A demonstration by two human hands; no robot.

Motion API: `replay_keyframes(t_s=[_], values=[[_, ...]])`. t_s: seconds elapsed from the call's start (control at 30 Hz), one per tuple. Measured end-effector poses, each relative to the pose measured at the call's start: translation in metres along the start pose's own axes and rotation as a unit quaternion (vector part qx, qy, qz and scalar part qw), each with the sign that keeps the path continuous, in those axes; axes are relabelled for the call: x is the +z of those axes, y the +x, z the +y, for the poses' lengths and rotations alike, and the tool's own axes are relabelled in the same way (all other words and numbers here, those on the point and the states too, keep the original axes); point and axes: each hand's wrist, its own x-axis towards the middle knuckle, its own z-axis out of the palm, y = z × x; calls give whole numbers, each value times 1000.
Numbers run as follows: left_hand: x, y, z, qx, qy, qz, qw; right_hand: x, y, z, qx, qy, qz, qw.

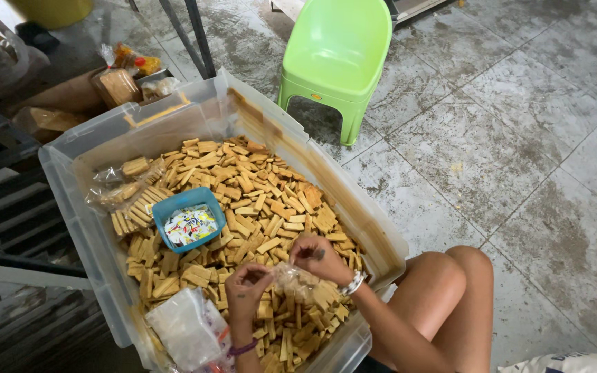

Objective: The person sits on the floor and packs rectangular biscuits from a large plastic bin into small clear plastic bags. They arrange the biscuits in the bags, seal them, and place the filled bags into a larger bag. The person then stands up and walks to a metal table to place the packaged biscuits on a tray.

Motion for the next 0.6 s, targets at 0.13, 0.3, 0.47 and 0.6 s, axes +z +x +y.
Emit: replay_keyframes(t_s=[0.13, 0.3, 0.47, 0.6], values=[[18, -3, 7, 12, 215, 133, 968, 20, -6, -22, -73, -290, 172, 939], [7, 6, 9, -119, -196, 101, 968, 21, 8, -35, 83, 8, 93, 992], [-9, 1, 2, -189, -605, -22, 773, 10, 4, -37, 178, 476, -38, 861], [-14, -2, -16, -134, -646, -114, 743, 23, -7, -21, 254, 350, -179, 884]])
